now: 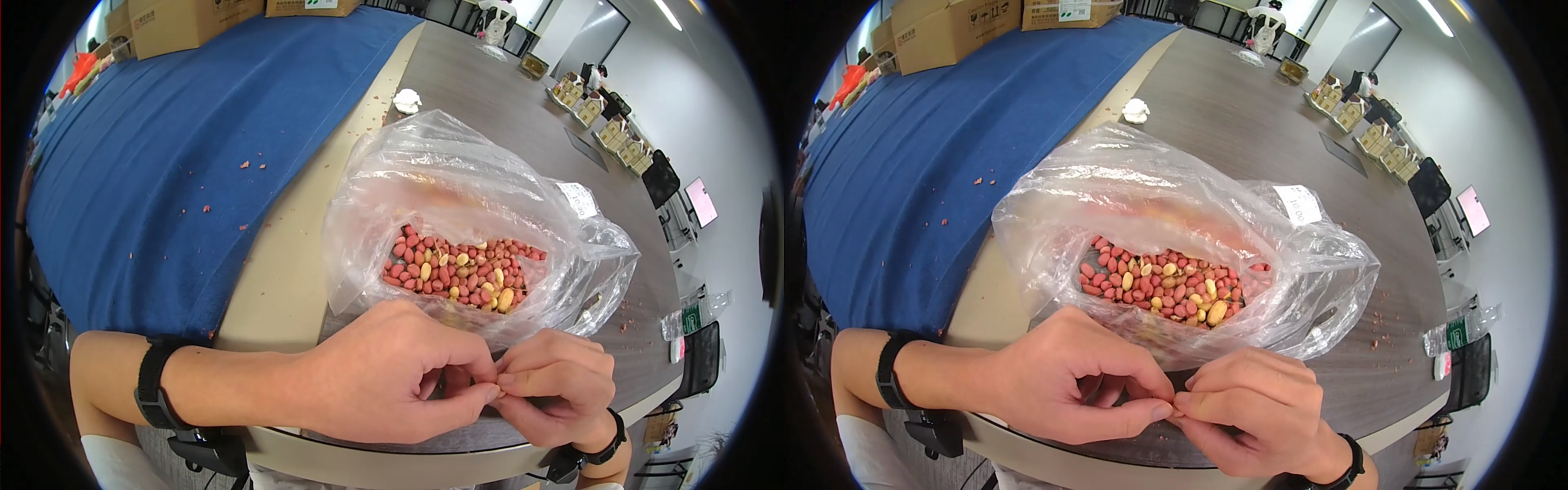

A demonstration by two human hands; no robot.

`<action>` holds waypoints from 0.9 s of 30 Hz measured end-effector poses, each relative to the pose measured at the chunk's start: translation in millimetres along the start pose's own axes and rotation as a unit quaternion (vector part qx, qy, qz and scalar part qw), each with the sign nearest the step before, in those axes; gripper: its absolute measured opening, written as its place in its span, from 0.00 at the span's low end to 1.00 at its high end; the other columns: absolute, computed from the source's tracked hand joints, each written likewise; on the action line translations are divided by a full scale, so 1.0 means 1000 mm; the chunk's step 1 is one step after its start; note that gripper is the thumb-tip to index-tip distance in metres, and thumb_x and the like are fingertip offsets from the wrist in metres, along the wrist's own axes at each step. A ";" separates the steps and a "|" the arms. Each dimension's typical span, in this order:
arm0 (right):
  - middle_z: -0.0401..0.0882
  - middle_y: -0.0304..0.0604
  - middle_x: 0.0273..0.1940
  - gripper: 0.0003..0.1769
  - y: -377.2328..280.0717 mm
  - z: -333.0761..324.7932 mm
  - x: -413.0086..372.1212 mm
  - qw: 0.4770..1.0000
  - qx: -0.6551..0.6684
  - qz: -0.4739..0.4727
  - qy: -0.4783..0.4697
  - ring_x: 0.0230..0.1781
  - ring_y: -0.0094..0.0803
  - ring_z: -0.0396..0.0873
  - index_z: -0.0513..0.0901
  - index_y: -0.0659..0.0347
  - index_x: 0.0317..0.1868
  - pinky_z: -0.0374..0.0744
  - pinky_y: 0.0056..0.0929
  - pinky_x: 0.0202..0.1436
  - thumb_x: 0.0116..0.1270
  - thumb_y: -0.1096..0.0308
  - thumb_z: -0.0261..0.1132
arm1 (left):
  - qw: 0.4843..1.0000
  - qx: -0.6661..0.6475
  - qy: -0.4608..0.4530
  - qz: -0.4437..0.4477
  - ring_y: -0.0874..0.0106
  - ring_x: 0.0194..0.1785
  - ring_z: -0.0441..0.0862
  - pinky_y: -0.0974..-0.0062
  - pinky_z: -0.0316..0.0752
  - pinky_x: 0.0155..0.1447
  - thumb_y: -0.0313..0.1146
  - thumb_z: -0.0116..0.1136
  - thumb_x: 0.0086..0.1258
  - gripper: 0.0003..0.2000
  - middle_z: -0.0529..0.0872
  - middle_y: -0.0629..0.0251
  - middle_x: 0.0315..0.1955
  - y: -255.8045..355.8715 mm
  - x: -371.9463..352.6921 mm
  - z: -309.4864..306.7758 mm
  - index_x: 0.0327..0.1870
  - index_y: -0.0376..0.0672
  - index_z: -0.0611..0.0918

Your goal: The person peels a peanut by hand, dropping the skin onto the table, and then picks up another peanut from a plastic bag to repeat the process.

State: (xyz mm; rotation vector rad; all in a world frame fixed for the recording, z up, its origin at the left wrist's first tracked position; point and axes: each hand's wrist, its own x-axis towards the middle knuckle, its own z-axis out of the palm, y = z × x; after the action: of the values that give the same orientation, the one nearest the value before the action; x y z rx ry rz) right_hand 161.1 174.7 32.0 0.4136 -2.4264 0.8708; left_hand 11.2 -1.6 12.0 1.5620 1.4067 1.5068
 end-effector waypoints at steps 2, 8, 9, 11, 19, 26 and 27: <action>0.85 0.40 0.29 0.11 -0.001 0.000 0.000 1.000 -0.002 0.008 -0.001 0.26 0.31 0.84 0.88 0.60 0.32 0.80 0.24 0.28 0.47 0.78 0.80 | 1.000 0.005 0.001 0.006 0.83 0.19 0.77 0.81 0.70 0.23 0.26 0.68 0.69 0.03 0.88 0.69 0.22 0.000 0.000 0.001 0.38 0.38 0.88; 0.85 0.40 0.29 0.12 -0.001 -0.003 0.004 1.000 0.001 0.015 -0.005 0.27 0.32 0.85 0.89 0.61 0.34 0.81 0.25 0.29 0.47 0.78 0.80 | 1.000 0.015 0.005 0.003 0.83 0.20 0.78 0.81 0.71 0.24 0.26 0.68 0.69 0.03 0.88 0.69 0.23 -0.001 0.000 -0.001 0.39 0.38 0.88; 0.85 0.40 0.29 0.13 -0.002 -0.003 0.004 1.000 0.003 0.015 -0.006 0.27 0.32 0.85 0.89 0.61 0.35 0.81 0.25 0.30 0.48 0.78 0.80 | 1.000 0.014 0.006 0.001 0.83 0.20 0.78 0.81 0.71 0.24 0.26 0.68 0.69 0.03 0.88 0.70 0.23 -0.001 0.000 0.000 0.40 0.39 0.88; 0.86 0.40 0.29 0.12 -0.001 -0.002 0.003 1.000 0.001 0.010 -0.004 0.27 0.32 0.85 0.89 0.61 0.35 0.81 0.26 0.30 0.48 0.79 0.80 | 1.000 0.015 0.009 -0.001 0.84 0.20 0.78 0.81 0.71 0.24 0.26 0.67 0.69 0.03 0.88 0.70 0.23 -0.001 0.000 0.000 0.41 0.39 0.88; 0.86 0.41 0.29 0.13 0.000 -0.003 0.003 1.000 -0.009 0.008 0.004 0.28 0.33 0.85 0.89 0.61 0.35 0.82 0.26 0.31 0.48 0.81 0.78 | 1.000 0.013 -0.002 -0.026 0.84 0.20 0.78 0.82 0.69 0.24 0.29 0.69 0.71 0.04 0.87 0.70 0.22 -0.001 0.001 0.001 0.40 0.39 0.88; 0.85 0.41 0.29 0.13 0.001 -0.001 0.001 1.000 -0.006 -0.010 0.020 0.27 0.33 0.84 0.89 0.61 0.35 0.81 0.26 0.30 0.48 0.81 0.78 | 1.000 0.022 0.004 -0.004 0.84 0.20 0.77 0.81 0.69 0.24 0.28 0.70 0.70 0.04 0.87 0.70 0.22 0.001 0.001 0.001 0.38 0.39 0.87; 0.85 0.41 0.29 0.12 0.001 0.000 0.000 1.000 -0.005 -0.013 0.019 0.26 0.33 0.84 0.89 0.61 0.34 0.81 0.26 0.29 0.48 0.81 0.78 | 0.999 0.033 0.007 0.001 0.84 0.20 0.77 0.82 0.69 0.24 0.28 0.70 0.69 0.04 0.87 0.70 0.21 0.000 0.001 0.002 0.38 0.38 0.87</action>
State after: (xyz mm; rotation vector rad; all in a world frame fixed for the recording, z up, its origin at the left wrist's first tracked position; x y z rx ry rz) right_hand 160.4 175.2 32.0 0.4188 -2.3842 0.8475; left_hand 12.7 0.0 12.5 1.5953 1.4773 1.4883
